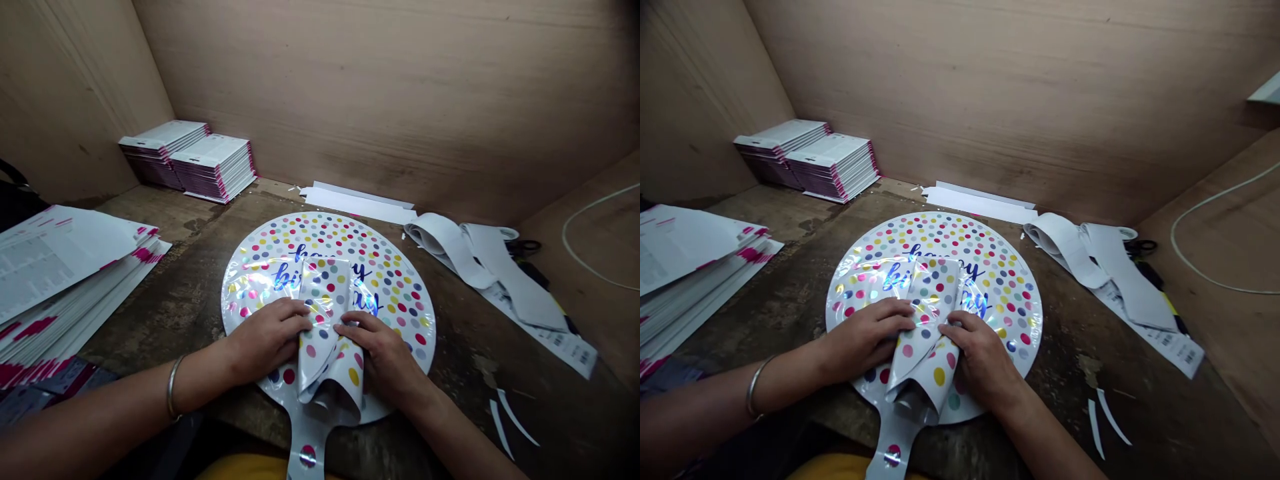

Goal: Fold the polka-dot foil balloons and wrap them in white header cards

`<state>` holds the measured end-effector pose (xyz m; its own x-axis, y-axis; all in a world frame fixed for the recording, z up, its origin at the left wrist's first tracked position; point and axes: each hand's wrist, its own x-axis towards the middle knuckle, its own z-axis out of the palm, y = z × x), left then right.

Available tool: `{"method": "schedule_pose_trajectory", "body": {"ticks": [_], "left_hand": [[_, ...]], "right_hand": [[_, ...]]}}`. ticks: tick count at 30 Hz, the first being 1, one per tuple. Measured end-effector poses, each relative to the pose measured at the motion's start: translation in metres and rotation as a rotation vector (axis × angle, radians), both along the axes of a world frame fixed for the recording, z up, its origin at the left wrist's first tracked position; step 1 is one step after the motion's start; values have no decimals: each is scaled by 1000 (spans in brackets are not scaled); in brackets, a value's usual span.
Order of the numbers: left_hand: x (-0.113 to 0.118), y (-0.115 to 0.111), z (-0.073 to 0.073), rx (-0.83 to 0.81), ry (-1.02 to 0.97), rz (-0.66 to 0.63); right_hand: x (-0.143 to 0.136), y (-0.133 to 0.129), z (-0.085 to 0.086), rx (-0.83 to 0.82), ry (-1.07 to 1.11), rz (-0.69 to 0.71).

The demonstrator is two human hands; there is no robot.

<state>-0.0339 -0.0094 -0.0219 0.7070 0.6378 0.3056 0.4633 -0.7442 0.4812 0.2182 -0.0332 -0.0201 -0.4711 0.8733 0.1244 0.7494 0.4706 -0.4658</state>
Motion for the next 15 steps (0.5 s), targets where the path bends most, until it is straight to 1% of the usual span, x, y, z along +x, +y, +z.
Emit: {"method": "schedule_pose_trajectory", "body": {"ticks": [2,5,6,9,12,13,15], "left_hand": [[0,-3,-2,-16,-29,83],[5,-2,2,-53,15,197],[7,0,3,-72,36,244],[17,9,4,-91,84,382],[25,18,1,-73,121,506],[27,20,-1,-78,125,520],[28,22,-3,-103,107,501]], "right_hand": [[-3,1,2,-19,74,-20],[-9,4,11,-120,180,-56],[-12,5,14,-155,196,-93],[-17,11,20,-220,219,-300],[-20,17,21,-204,213,-495],[-20,19,21,-195,195,-530],[-21,23,23,-207,146,-573]]}}
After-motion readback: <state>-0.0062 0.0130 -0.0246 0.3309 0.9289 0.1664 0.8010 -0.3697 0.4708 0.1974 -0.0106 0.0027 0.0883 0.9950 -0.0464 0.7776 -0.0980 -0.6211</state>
